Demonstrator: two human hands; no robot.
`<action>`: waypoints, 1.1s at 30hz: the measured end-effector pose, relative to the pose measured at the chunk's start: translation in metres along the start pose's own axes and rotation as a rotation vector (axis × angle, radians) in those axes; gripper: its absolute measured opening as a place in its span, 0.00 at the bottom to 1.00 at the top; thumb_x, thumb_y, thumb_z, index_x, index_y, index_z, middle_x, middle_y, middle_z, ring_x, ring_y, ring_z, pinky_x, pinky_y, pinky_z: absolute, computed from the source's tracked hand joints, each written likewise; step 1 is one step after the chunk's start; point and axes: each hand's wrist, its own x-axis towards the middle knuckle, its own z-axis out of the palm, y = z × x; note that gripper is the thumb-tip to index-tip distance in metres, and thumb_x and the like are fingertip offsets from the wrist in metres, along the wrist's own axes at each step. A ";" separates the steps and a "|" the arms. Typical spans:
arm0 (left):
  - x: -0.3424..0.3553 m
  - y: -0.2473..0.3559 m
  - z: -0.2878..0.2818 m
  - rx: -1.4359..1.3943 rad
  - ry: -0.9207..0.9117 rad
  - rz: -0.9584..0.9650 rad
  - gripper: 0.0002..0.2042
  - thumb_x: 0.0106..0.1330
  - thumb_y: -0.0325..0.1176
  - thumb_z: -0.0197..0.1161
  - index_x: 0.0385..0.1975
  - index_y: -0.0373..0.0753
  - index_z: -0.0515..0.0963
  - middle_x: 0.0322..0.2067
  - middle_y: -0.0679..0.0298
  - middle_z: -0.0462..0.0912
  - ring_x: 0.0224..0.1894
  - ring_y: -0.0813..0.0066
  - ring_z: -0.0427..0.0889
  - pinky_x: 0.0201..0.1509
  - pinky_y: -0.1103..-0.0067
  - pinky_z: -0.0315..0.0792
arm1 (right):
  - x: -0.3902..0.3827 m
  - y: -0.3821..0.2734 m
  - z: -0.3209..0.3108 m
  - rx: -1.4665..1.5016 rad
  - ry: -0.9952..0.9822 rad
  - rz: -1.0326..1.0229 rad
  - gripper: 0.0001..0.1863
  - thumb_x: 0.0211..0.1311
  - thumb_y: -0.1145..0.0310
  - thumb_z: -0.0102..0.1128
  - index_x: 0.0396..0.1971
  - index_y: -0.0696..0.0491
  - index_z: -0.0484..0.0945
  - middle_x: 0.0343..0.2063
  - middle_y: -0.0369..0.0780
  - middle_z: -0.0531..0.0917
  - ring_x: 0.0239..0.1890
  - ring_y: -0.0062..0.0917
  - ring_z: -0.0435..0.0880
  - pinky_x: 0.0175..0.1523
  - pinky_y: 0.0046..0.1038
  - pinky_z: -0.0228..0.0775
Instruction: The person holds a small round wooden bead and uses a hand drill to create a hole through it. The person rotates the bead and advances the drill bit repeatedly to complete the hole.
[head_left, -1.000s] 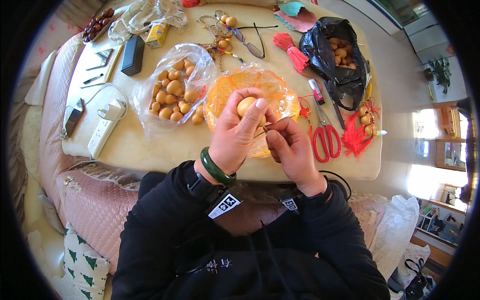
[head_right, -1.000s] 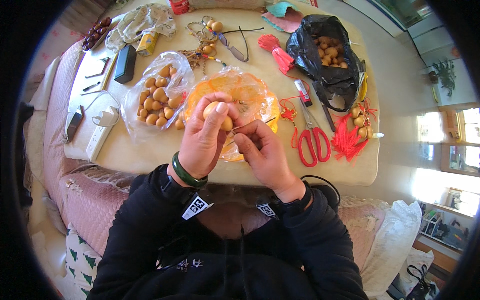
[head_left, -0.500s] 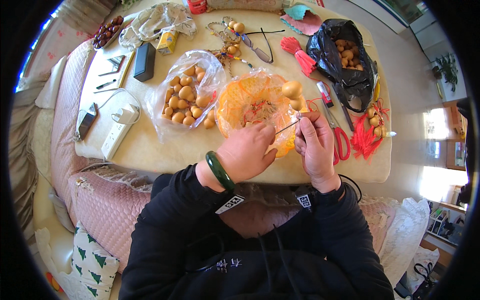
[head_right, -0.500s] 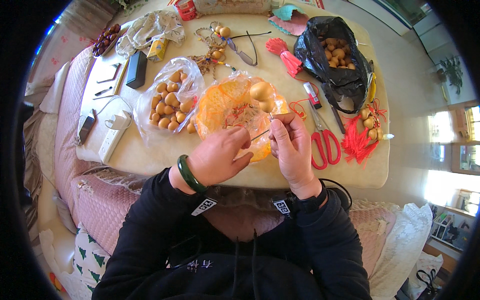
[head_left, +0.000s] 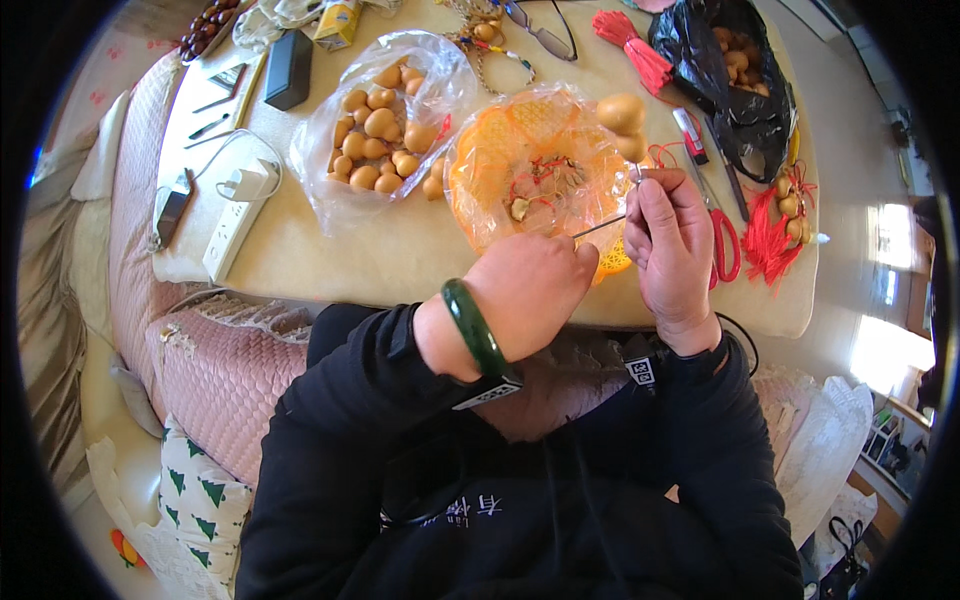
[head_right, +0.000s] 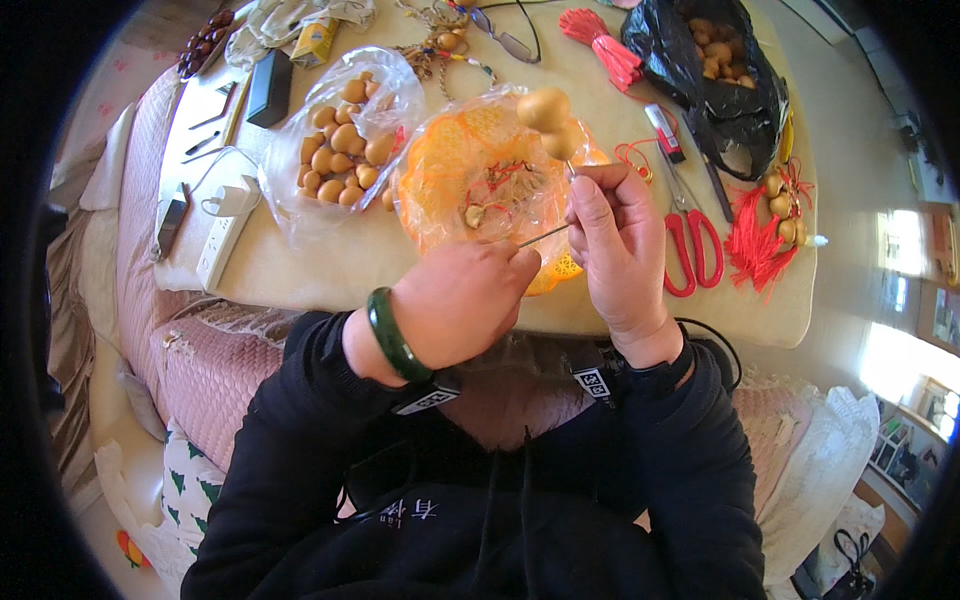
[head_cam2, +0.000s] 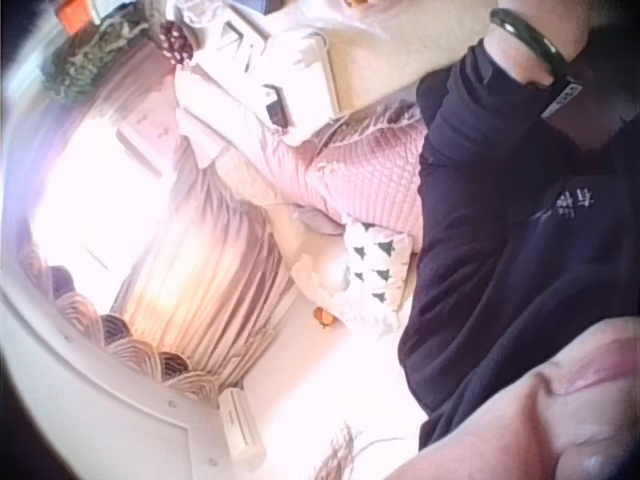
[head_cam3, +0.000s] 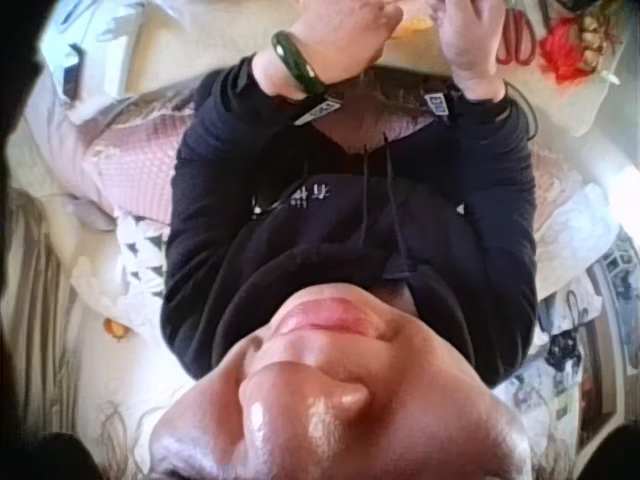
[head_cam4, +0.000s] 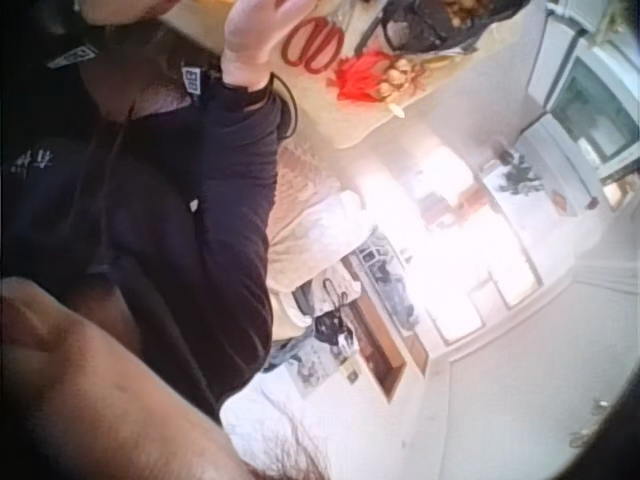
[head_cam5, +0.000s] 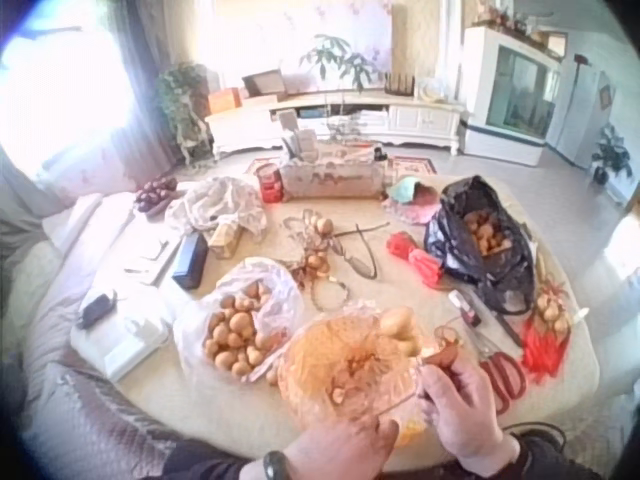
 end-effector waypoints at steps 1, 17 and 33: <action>-0.001 0.000 -0.004 -0.030 -0.024 0.017 0.14 0.58 0.33 0.63 0.38 0.33 0.70 0.31 0.53 0.77 0.38 0.52 0.80 0.41 0.63 0.74 | 0.000 0.000 0.002 -0.012 0.011 0.002 0.06 0.75 0.67 0.49 0.43 0.53 0.72 0.26 0.31 0.72 0.18 0.08 0.62 0.22 0.12 0.51; 0.028 -0.015 -0.013 -1.486 0.668 -0.089 0.09 0.76 0.37 0.51 0.47 0.39 0.69 0.36 0.66 0.78 0.39 0.77 0.80 0.42 0.85 0.73 | -0.015 0.011 0.022 -0.387 -0.122 -0.194 0.09 0.65 0.78 0.60 0.44 0.61 0.74 0.35 0.36 0.82 0.38 0.12 0.78 0.43 0.17 0.72; 0.043 -0.003 0.003 -1.778 0.862 -0.021 0.06 0.74 0.34 0.53 0.36 0.40 0.68 0.26 0.66 0.73 0.29 0.76 0.74 0.40 0.77 0.72 | -0.015 0.006 0.021 -0.689 -0.118 -0.379 0.08 0.64 0.76 0.62 0.40 0.59 0.74 0.27 0.37 0.80 0.29 0.13 0.77 0.35 0.19 0.70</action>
